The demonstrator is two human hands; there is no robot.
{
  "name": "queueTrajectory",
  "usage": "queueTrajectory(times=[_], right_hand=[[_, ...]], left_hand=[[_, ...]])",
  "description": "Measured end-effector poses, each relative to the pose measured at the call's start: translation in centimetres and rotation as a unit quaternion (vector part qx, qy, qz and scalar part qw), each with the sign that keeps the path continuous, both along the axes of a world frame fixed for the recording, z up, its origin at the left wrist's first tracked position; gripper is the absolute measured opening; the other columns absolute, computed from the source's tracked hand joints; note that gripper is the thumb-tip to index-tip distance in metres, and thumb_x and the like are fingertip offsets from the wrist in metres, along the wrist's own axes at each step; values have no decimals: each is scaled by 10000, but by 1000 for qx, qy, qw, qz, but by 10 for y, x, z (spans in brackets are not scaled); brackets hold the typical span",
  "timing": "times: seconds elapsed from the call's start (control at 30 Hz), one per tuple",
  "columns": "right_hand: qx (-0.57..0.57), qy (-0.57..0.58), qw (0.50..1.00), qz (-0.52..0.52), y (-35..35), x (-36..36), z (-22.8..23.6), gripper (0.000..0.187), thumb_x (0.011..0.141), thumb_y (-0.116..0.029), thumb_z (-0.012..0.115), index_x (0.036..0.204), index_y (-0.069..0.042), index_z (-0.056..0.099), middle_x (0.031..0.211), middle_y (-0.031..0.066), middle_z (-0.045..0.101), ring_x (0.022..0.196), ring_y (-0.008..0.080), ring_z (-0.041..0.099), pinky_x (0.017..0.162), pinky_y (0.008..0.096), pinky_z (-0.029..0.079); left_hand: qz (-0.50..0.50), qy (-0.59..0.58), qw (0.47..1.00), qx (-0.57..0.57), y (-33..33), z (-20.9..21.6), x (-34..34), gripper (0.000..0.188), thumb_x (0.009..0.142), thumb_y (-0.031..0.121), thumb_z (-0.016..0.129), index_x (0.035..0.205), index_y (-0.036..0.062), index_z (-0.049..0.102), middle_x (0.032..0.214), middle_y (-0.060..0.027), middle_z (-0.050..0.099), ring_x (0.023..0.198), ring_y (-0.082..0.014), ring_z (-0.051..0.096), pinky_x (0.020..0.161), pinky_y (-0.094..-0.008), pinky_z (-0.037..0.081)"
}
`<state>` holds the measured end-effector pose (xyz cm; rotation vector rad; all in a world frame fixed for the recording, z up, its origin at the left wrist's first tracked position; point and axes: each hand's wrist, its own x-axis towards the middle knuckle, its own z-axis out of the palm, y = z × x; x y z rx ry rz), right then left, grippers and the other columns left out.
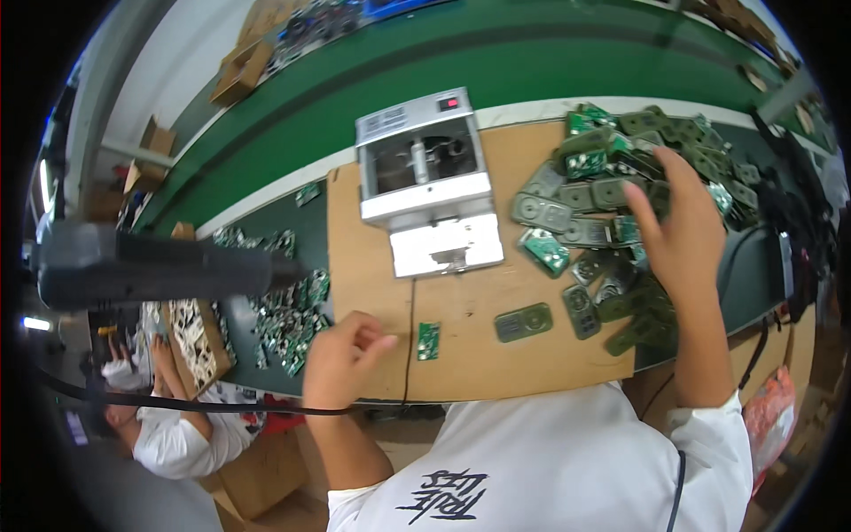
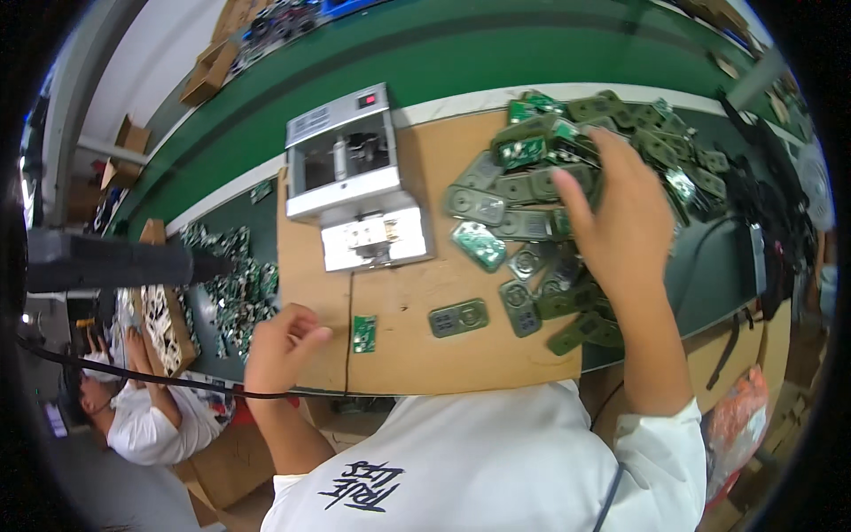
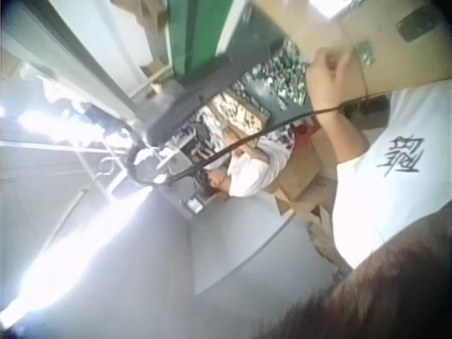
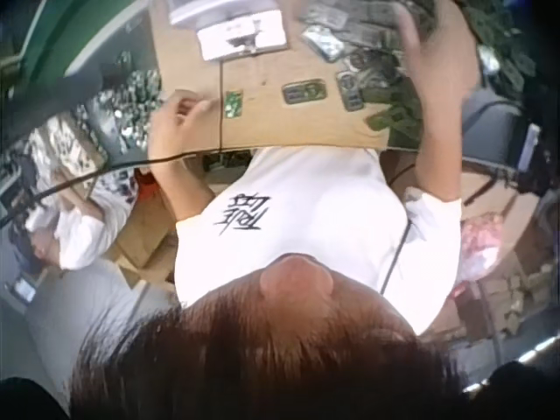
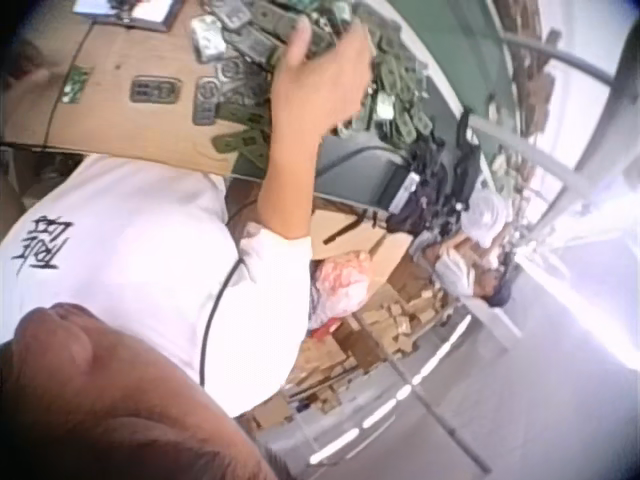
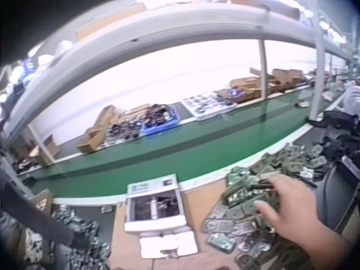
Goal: The user is assembling electronic units by placing circuit boards into plastic housings and securing them with an electric screwdriver.
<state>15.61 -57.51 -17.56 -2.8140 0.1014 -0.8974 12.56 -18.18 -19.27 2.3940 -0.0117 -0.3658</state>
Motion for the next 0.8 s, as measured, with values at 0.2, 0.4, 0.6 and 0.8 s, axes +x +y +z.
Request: queueTrajectory(times=[0.2,0.4,0.6,0.8], right_hand=[[132,216,922,293,46,-36,-6,247,780,-226,738,980,-98,671,953,87,653,923,296,604,765,406,502],[167,302,863,368,82,-50,-39,355,708,-189,782,1032,-112,661,916,68,632,869,280,592,823,398,490],[157,328,865,345,79,-47,-57,466,675,-128,795,1113,-95,640,883,106,620,800,281,578,820,394,470],[311,324,831,329,86,-48,-48,365,741,-136,770,1052,-26,612,893,132,639,822,314,607,768,381,492]], left_hand=[[-46,11,999,20,-30,-22,-18,250,739,156,796,892,11,661,754,-83,665,636,-159,617,597,-291,492],[-57,-85,995,11,-36,-18,-24,177,746,128,774,844,38,659,786,-84,629,685,-194,616,574,-303,458],[-117,-87,989,-33,-37,-23,-23,151,753,94,764,841,20,668,821,-78,628,706,-197,601,603,-288,451],[-206,-120,945,-224,-57,-16,-35,181,728,116,787,892,68,731,1030,-117,604,883,-219,595,726,-314,488]])
